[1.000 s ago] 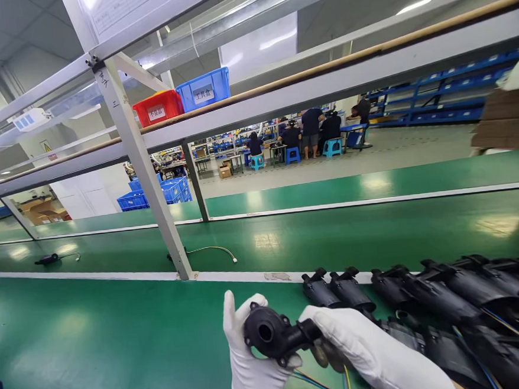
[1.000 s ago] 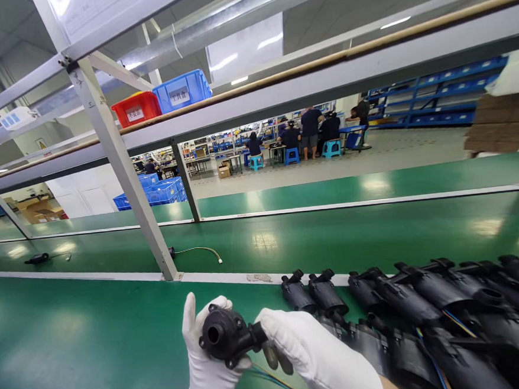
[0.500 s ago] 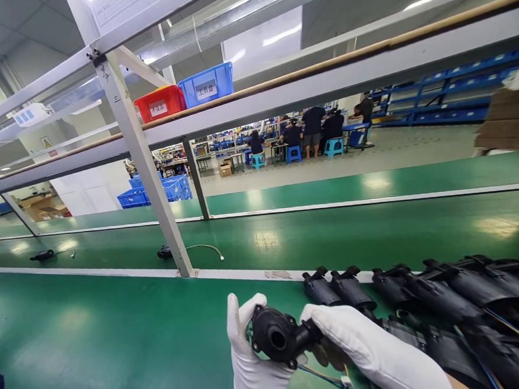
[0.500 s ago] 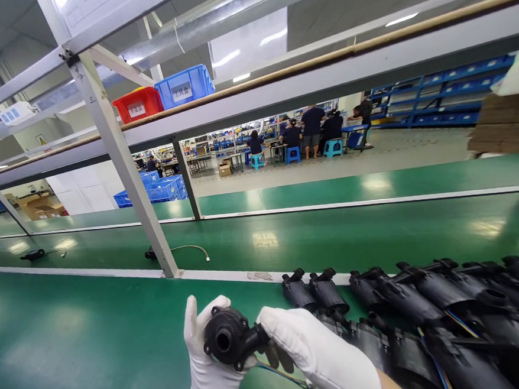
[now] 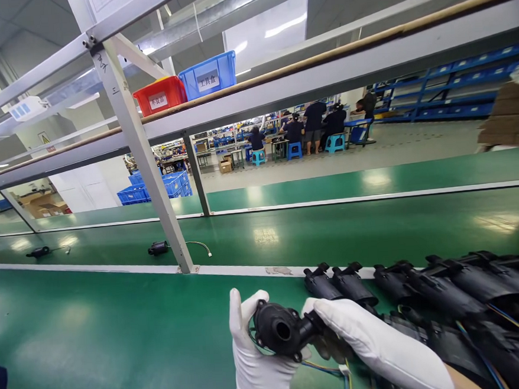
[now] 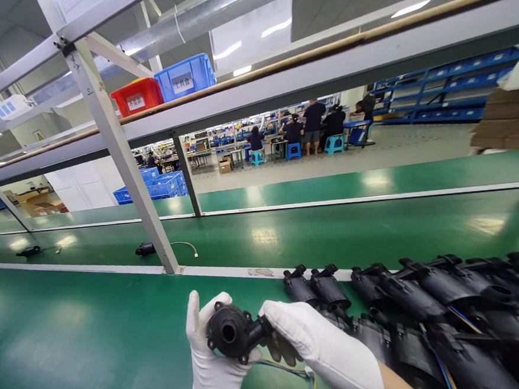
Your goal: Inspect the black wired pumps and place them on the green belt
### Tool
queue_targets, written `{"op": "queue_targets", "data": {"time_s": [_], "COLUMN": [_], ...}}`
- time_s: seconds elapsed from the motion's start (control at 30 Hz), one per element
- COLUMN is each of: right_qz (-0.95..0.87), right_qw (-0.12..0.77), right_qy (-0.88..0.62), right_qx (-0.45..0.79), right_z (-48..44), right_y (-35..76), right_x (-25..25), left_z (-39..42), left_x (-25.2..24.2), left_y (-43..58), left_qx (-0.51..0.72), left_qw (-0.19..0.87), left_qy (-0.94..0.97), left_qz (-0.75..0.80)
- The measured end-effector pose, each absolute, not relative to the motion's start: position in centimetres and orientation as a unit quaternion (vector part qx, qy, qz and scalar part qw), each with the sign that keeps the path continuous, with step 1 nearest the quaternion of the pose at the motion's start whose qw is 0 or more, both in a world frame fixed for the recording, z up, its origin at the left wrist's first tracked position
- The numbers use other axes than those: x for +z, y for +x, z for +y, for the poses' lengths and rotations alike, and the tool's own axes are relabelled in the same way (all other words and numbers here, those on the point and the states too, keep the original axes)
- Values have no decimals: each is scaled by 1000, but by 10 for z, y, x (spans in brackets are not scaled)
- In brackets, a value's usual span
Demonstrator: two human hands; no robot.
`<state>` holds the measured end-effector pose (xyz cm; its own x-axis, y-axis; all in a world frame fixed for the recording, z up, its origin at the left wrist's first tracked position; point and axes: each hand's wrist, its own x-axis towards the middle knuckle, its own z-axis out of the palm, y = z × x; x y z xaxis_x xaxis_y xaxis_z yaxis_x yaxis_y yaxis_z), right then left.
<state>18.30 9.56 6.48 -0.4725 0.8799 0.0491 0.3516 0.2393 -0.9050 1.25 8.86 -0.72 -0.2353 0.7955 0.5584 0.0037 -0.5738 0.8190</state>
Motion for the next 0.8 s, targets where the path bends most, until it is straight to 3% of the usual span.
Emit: {"op": "queue_targets", "data": {"time_s": [0.8], "right_qz": [-707], "right_qw": [307], "right_qy": [-412], "right_qx": [486], "right_z": [95], "right_y": [178], "right_x": [66], "left_z": [83], "left_x": [5], "left_y": [21], "left_qx": [709], "left_qw": [359], "left_qy": [466], "left_qz": [389]}}
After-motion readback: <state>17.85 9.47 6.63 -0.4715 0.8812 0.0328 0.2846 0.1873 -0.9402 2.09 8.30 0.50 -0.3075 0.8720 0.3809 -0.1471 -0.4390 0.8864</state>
